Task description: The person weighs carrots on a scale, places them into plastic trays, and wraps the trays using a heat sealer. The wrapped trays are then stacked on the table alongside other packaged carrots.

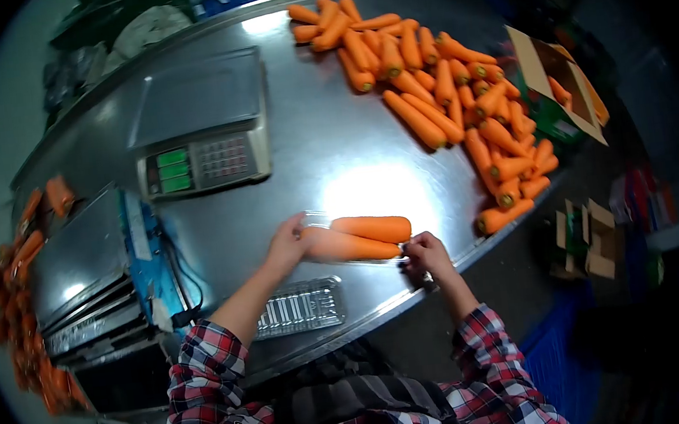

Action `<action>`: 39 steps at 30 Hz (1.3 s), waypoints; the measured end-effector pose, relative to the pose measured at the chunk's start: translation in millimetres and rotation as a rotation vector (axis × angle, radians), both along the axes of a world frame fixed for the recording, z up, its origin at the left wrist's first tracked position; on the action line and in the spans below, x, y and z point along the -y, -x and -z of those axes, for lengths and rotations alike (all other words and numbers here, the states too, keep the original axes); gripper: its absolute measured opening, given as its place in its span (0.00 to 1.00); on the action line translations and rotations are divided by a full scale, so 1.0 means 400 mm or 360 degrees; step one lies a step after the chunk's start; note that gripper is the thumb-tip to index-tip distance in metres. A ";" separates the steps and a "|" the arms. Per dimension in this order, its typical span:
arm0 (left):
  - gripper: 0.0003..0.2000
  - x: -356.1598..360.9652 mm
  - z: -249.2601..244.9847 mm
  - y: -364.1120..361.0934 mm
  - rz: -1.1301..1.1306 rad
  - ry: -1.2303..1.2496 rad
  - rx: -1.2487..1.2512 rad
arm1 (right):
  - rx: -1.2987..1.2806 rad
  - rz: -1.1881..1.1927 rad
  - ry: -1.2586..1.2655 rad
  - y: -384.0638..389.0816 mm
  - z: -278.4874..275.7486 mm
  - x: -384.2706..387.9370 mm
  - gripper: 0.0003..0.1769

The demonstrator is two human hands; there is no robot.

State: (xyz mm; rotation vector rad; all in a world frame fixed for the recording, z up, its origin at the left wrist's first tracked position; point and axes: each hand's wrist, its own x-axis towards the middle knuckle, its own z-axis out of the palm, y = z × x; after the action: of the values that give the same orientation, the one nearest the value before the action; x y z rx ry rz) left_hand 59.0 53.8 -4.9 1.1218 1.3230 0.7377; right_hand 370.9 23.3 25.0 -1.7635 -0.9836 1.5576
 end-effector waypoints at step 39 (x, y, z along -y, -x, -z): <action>0.13 0.822 -0.333 1.500 -0.0752 -0.1001 -0.2213 | 0.1750 -0.0970 -0.1919 1.392 -0.284 0.339 0.13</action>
State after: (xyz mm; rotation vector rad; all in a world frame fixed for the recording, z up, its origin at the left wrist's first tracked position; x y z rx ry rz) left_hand -541.1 -275.2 128.3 2.0112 2.6943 0.7134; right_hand -186.0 -112.4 138.6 -1.2700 -2.4130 -0.1684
